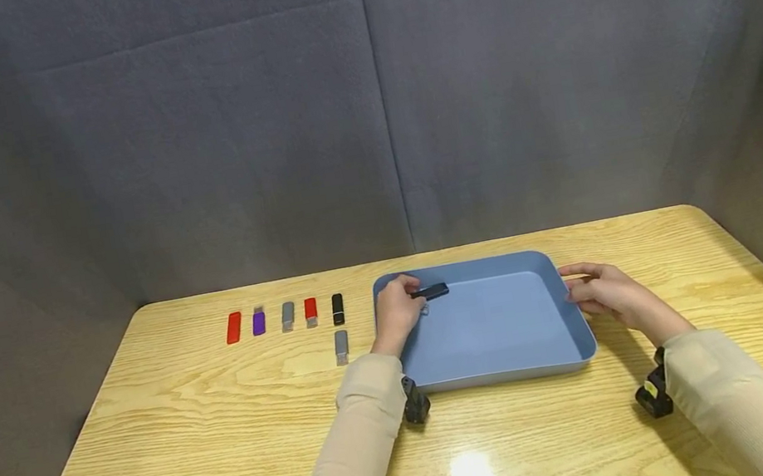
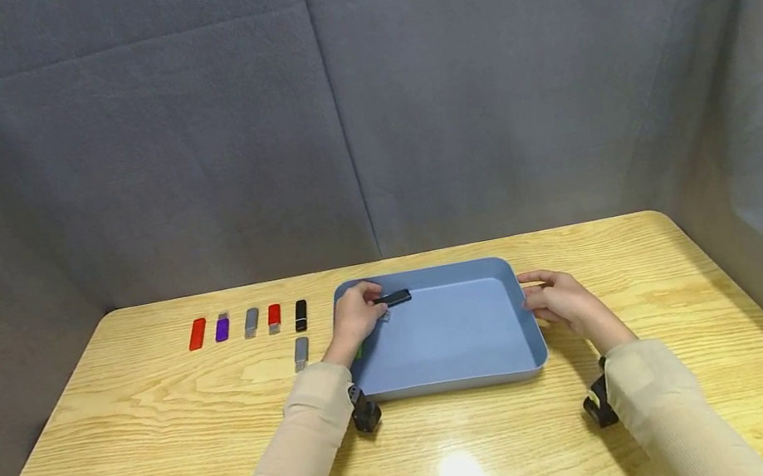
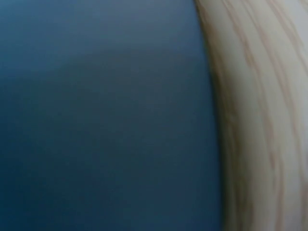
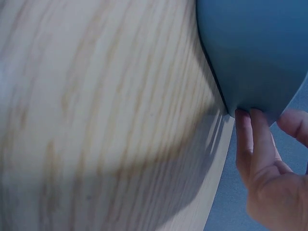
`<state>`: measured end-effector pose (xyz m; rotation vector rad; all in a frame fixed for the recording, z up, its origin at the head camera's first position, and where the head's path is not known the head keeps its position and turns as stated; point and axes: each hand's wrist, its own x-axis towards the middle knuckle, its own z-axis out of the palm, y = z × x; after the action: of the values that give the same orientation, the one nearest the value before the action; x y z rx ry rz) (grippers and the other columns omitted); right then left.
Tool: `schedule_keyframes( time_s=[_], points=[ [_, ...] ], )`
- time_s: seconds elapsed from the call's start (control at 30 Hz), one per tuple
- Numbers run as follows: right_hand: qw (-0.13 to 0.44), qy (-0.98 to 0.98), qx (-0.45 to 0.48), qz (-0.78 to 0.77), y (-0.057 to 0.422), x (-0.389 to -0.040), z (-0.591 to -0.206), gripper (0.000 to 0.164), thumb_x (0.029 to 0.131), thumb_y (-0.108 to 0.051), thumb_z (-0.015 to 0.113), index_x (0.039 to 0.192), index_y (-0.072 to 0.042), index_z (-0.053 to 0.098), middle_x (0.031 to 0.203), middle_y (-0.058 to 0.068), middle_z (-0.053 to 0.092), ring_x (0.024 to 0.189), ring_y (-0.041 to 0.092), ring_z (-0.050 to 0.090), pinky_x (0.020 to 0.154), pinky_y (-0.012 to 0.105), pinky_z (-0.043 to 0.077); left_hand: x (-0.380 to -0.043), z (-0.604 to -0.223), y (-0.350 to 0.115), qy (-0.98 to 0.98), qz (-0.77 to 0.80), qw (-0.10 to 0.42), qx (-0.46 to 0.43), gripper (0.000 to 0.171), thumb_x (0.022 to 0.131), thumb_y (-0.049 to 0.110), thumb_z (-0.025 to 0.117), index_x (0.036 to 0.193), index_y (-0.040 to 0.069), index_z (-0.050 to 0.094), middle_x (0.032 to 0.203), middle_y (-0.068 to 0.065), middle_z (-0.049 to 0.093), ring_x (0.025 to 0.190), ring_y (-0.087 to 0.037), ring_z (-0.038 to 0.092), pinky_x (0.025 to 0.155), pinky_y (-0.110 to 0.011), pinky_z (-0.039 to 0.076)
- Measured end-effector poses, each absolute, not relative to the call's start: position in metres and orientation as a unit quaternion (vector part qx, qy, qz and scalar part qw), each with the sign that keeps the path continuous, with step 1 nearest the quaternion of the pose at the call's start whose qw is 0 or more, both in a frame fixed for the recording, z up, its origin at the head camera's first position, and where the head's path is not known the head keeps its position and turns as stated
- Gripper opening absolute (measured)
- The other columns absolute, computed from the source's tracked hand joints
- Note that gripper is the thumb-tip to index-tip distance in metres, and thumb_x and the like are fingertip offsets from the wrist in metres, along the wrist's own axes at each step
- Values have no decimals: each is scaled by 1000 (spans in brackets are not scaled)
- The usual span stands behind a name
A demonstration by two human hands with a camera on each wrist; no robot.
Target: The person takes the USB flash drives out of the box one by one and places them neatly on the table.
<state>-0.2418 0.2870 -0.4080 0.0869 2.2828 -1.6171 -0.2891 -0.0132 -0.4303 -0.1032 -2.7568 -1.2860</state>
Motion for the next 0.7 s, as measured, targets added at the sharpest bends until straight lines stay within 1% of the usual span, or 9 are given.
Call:
schedule_keyframes(
  time_s=[0.13,0.3,0.4,0.6,0.63,0.7],
  points=[
    [170,800,23,-576,288,-242,-409,66,91,-4,54,146,11,20,133,22,53,86,-6,59,76,15,53,-289,-428,-13,-910,-411,34,-40,23,82,-2,68,105,-1,69,99,-15,71,93,-28,66,84,-38,53],
    [172,799,24,-576,288,-242,-409,66,92,-4,53,146,11,20,130,17,55,86,-7,59,75,14,53,-289,-426,-13,-915,-402,-2,-45,25,82,0,70,107,2,70,103,-13,71,97,-26,66,87,-38,52],
    [172,798,26,-576,288,-242,-408,66,91,-5,54,147,10,20,132,19,54,86,-6,59,75,14,53,-290,-426,-13,-917,-395,-22,-57,26,82,1,70,109,2,69,105,-13,71,98,-26,65,88,-38,52],
    [173,800,28,-574,286,-241,-407,66,91,-5,54,147,9,21,140,29,44,87,-6,59,77,15,53,-288,-422,-13,-922,-375,-49,-81,26,80,3,73,106,3,71,100,-11,71,92,-23,64,82,-32,50],
    [173,800,27,-574,286,-241,-407,67,91,-5,54,147,9,20,140,29,44,88,-6,59,78,15,53,-288,-421,-13,-923,-373,-51,-85,27,79,3,73,106,3,71,100,-11,72,91,-23,64,81,-31,49],
    [172,798,26,-577,286,-241,-407,67,91,-5,54,147,9,20,138,27,47,88,-6,59,78,15,53,-288,-419,-12,-924,-365,-53,-96,28,77,3,74,105,4,72,99,-10,72,90,-21,64,79,-28,49]
  ],
)
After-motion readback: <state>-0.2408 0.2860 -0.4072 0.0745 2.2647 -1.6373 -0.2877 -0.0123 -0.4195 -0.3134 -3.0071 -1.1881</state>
